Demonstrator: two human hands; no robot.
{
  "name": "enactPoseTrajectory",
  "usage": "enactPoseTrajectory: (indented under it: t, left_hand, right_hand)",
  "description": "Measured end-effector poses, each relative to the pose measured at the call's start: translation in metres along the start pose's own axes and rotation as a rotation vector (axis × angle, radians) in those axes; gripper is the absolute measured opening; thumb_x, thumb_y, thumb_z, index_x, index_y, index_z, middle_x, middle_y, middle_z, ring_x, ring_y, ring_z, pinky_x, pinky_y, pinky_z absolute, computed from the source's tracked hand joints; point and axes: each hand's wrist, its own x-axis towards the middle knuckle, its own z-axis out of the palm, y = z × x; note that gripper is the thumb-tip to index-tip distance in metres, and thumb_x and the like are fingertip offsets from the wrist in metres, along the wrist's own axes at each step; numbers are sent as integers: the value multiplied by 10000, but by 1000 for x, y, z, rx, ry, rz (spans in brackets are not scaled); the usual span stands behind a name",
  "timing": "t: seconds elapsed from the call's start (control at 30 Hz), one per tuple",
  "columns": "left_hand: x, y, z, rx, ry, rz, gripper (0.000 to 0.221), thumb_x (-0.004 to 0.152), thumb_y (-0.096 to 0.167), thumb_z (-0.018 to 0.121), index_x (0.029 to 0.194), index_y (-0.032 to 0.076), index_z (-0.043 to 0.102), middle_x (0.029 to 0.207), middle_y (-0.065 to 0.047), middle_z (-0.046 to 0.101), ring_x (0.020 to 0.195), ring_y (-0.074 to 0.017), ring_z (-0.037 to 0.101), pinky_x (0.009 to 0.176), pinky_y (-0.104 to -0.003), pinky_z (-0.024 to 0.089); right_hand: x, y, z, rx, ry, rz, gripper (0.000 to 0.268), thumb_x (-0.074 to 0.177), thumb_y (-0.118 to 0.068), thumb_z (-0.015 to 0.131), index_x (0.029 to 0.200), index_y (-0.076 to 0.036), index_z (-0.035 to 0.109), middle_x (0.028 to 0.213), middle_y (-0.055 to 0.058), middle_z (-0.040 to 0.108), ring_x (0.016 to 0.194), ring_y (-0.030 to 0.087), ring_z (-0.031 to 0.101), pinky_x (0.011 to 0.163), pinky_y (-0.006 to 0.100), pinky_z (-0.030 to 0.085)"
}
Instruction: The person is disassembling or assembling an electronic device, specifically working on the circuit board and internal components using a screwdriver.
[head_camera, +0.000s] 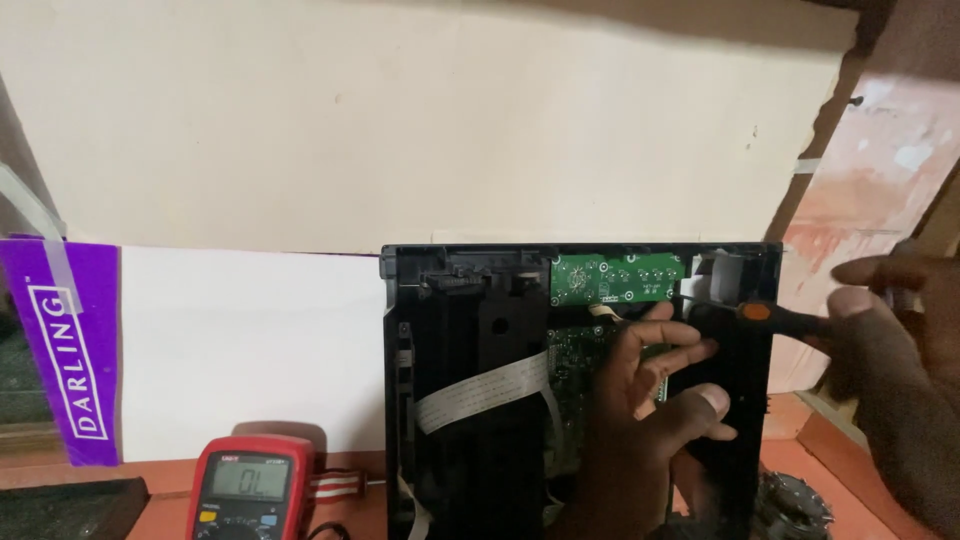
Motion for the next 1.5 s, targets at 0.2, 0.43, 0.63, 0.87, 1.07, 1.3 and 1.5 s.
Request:
enactPoseTrajectory:
  t: [0.2, 0.43, 0.63, 0.87, 1.07, 1.3, 1.5]
  left_hand:
    - [-1, -2, 2, -11, 38, -27, 360, 759, 218, 694, 1107, 146, 638, 1681, -93, 423, 1309, -258, 640, 644, -286, 639]
    - [-3, 15, 7, 65, 58, -111, 387, 724, 265, 675, 1094, 153, 650, 1695, 27, 428, 1335, -218, 617, 652, -295, 638]
    - [0, 3, 4, 34, 24, -32, 383, 749, 274, 682, 1104, 131, 669, 1701, -38, 423, 1327, -225, 624, 639, -277, 638]
    - [-2, 5, 2, 33, -28, -6, 375, 787, 279, 664, 1131, 131, 656, 1747, -89, 328, 1356, -266, 597, 659, -285, 625]
    - [1, -6, -2, 25, -43, 16, 439, 761, 364, 690, 1146, 153, 685, 1725, -103, 335, 1353, -266, 595, 673, -316, 630]
    - [1, -18, 1, 25, -102, 63, 408, 840, 295, 715, 1210, 129, 670, 1687, -126, 363, 1376, -333, 567, 713, -408, 657]
    - [1, -21, 7, 164, -153, -4, 630, 758, 514, 733, 1248, 128, 649, 1615, -78, 476, 1295, -289, 645, 838, -485, 619]
  right_hand:
    - [-13, 26, 5, -17, 121, -338, 168, 1202, -56, 481, 1326, 58, 484, 1213, 190, 467, 1003, 314, 485, 912, 444, 381]
    - [-24, -7, -7, -44, 50, -283, 393, 939, 93, 484, 1326, 57, 429, 1187, 216, 434, 1058, 360, 473, 978, 454, 342]
    - [-14, -6, 5, 71, 88, -34, 236, 1185, -248, 535, 1275, -40, 468, 865, 120, 477, 486, 211, 349, 417, 370, 281]
    - [-14, -2, -3, 6, 68, -338, 195, 1146, -145, 483, 1170, 39, 423, 1196, 159, 374, 1088, 290, 430, 964, 399, 337]
    - [-11, -29, -15, -100, 40, -17, 266, 806, 116, 470, 1046, 2, 446, 859, 152, 475, 726, 280, 436, 750, 410, 329]
    - [-18, -37, -25, -151, -74, -60, 345, 1116, -349, 438, 1224, -22, 416, 762, 139, 593, 600, 266, 597, 584, 420, 435]
    - [-14, -33, -28, -113, -69, -31, 309, 996, -229, 518, 1204, -42, 387, 931, 115, 558, 786, 237, 553, 702, 405, 435]
